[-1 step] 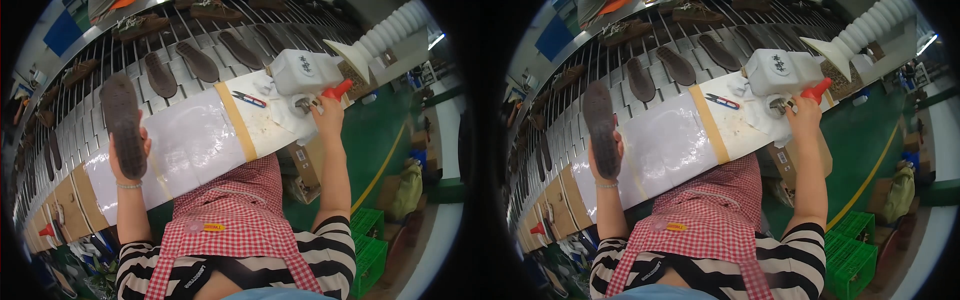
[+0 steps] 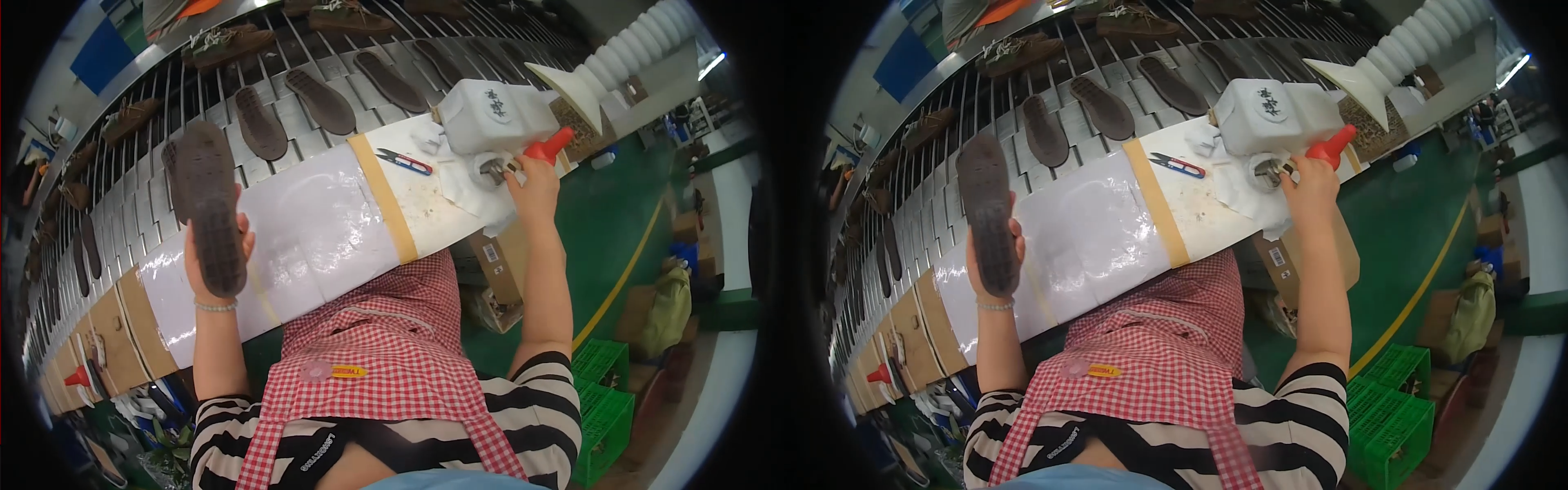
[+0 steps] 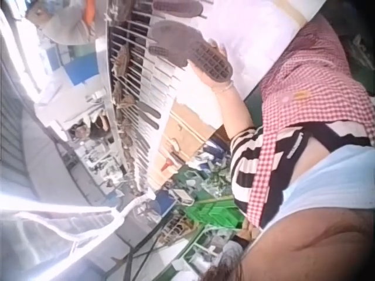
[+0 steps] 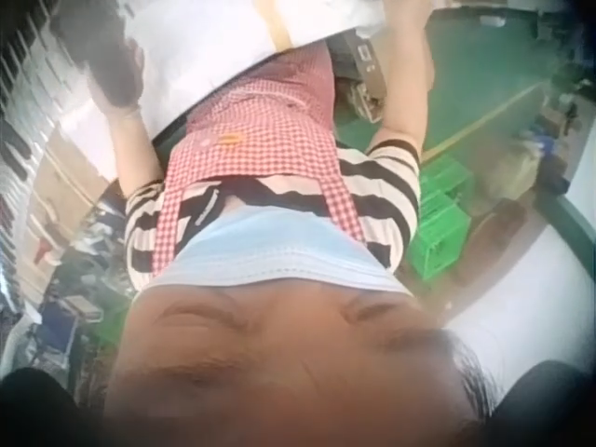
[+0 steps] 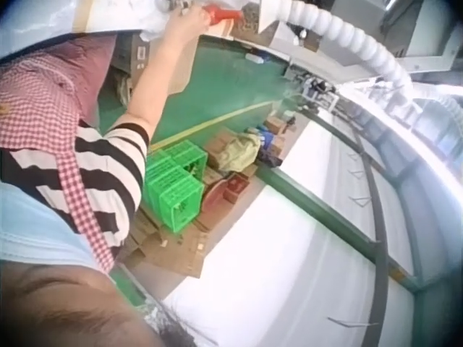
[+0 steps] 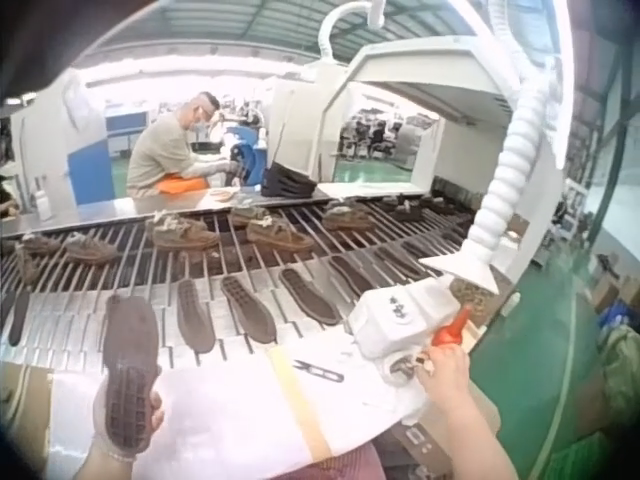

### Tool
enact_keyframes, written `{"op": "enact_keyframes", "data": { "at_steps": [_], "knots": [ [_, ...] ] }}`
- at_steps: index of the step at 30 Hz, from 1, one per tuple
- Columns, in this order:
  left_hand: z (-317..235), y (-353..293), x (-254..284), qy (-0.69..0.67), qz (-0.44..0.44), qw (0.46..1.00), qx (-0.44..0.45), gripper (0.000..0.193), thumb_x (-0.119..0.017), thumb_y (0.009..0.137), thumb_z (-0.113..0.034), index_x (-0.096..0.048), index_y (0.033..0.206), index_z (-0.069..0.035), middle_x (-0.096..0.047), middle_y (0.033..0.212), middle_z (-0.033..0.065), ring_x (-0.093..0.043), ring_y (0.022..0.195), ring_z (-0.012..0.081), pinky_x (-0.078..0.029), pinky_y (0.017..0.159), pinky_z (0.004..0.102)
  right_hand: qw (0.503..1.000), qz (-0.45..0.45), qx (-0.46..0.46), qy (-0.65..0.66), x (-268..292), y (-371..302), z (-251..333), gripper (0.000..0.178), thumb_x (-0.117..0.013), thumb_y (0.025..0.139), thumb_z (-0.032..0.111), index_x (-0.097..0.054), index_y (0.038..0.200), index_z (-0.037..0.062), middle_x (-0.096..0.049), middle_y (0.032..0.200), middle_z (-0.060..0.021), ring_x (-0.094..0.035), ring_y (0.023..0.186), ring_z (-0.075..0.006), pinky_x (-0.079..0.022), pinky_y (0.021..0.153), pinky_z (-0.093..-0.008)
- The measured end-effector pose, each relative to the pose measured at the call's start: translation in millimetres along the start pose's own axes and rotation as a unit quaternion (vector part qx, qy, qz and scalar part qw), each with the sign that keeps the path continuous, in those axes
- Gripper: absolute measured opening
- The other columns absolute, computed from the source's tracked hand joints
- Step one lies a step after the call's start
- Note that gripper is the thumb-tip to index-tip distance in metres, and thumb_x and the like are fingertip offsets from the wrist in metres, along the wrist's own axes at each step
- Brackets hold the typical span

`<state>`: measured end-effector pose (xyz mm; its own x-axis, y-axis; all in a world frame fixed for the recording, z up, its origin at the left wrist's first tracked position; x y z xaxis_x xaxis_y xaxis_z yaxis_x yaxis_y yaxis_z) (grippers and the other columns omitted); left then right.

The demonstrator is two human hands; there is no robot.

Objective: Apply adhesive to shoe soles and place them on a production line conveyor belt.

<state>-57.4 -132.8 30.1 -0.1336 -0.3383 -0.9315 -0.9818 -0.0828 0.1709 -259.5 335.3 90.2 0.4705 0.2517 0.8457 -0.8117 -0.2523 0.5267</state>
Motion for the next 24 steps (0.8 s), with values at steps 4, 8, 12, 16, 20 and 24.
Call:
{"op": "enact_keyframes", "data": {
  "at_steps": [4,8,12,16,20,24],
  "knots": [
    [36,-13,-1,0.005,-0.054,0.997,0.048,0.056,-0.032,0.107,-0.040,-0.038,0.153,-0.008,-0.035,0.158,0.0171,-0.065,0.112,0.0323,-0.055,0.094,0.0572,0.999,-0.022,0.022,0.008,-1,0,14,0.036,-0.081,0.073,0.015,-0.070,0.106,0.0064,-0.070,0.099,-0.0115,-0.063,0.101,-0.0343,-0.049,0.089,-0.0468],
    [71,-23,5,-0.064,-0.037,0.991,0.114,0.059,-0.036,0.105,-0.042,-0.037,0.153,-0.008,-0.033,0.159,0.0180,-0.063,0.115,0.0342,-0.049,0.101,0.0621,0.998,-0.040,0.006,0.039,5,-1,11,0.039,-0.082,0.073,0.016,-0.070,0.109,0.0054,-0.069,0.101,-0.0143,-0.063,0.100,-0.0362,-0.049,0.088,-0.0476],
    [103,-17,2,-0.133,-0.085,0.971,0.179,0.059,-0.037,0.106,-0.041,-0.035,0.154,-0.006,-0.031,0.159,0.0196,-0.055,0.126,0.0410,-0.044,0.106,0.0633,0.993,0.063,-0.073,0.066,6,-13,-15,0.042,-0.081,0.075,0.014,-0.071,0.114,0.0043,-0.070,0.105,-0.0167,-0.065,0.100,-0.0341,-0.051,0.089,-0.0412],
    [131,-21,-4,-0.201,-0.103,0.947,0.230,0.050,-0.038,0.108,-0.033,-0.043,0.148,-0.005,-0.046,0.149,0.0209,-0.050,0.131,0.0464,-0.048,0.104,0.0615,0.934,0.036,-0.151,0.322,31,-19,18,0.040,-0.079,0.077,0.003,-0.070,0.116,0.0032,-0.070,0.112,-0.0112,-0.064,0.107,-0.0223,-0.049,0.091,-0.0328],
    [143,-30,-18,-0.174,-0.091,0.945,0.261,0.046,-0.034,0.109,-0.027,-0.041,0.149,-0.005,-0.049,0.146,0.0226,-0.054,0.127,0.0469,-0.051,0.102,0.0605,0.901,-0.005,0.034,0.432,72,-19,134,0.042,-0.076,0.075,-0.004,-0.069,0.115,0.0043,-0.069,0.113,-0.0095,-0.061,0.116,-0.0252,-0.045,0.101,-0.0351],
    [147,-35,-25,-0.107,-0.099,0.950,0.278,0.047,-0.035,0.109,-0.029,-0.040,0.149,-0.004,-0.049,0.144,0.0227,-0.057,0.123,0.0461,-0.053,0.099,0.0595,0.911,0.017,0.134,0.390,85,-21,193,0.043,-0.073,0.071,-0.006,-0.069,0.113,0.0065,-0.069,0.111,-0.0074,-0.060,0.117,-0.0287,-0.044,0.103,-0.0379]
  ]
}}
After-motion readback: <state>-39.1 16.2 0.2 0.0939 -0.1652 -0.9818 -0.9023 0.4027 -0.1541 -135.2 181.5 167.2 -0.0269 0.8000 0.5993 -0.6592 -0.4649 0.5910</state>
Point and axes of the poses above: each hand's wrist, its own y-axis towards the middle knuckle, its own x-axis out of the back of the hand, z = x × y, the point moved 7 cm from there along y, towards the middle knuckle
